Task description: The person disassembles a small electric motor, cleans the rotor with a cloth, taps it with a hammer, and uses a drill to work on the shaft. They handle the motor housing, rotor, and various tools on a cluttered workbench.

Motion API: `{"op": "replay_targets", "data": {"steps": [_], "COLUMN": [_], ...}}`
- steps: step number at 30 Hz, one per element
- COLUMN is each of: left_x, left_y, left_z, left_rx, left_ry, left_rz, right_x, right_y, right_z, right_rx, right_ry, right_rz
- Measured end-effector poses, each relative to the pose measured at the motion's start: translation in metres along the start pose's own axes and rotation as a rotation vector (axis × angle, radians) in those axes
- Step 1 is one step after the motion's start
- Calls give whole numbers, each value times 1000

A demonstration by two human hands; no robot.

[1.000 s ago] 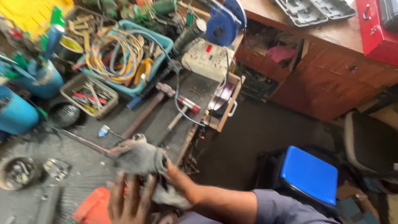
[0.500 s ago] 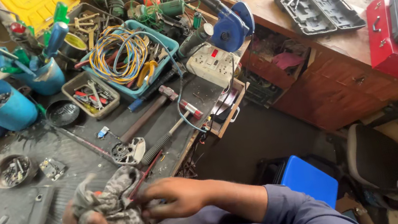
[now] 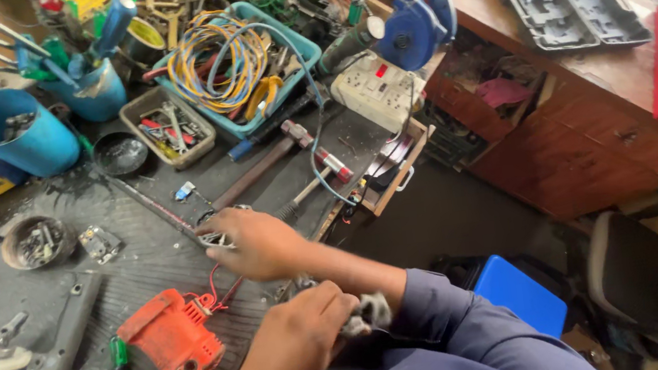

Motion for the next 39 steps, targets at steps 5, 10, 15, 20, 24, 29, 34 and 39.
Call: {"op": "replay_targets", "data": {"steps": [5, 10, 15, 20, 24, 29, 34, 39], "left_x": [-35, -100, -95, -66, -47, -43, -41, -49], "left_y": [-53, -128, -129, -96, -58, -49, -45, -42], "left_z": [-30, -35, 23, 18, -3, -51, -85, -86], "left_rx": [-272, -600, -1335, -659, 52, 383, 694, 790], "left_ry": [270, 762, 765, 466, 244, 343, 515, 510], "left_rz": [-389, -949, -879, -572, -295, -354, -362, -380], "right_x": [-1, -50, -72, -35, -31, -37, -65, -69], "right_y": [29, -27, -67, 18, 44, 35, 1, 23], "right_z": [-20, -51, -38, -5, -5, -24, 3, -2], "right_rx": [864, 898, 417, 1245, 1607, 1808, 1089, 488], "right_ry": [2, 161, 213, 343, 274, 314, 50, 46], "right_rz": [68, -444, -689, -45, -50, 88, 135, 6]}}
Point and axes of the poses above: each hand's wrist, its own x-axis towards the middle knuckle, its own z-axis out of the palm, y = z × x, the point moved 7 cm from there along x, towards the middle knuckle, and after that the axes turned 6 degrees about x, right-handed, at the moved point
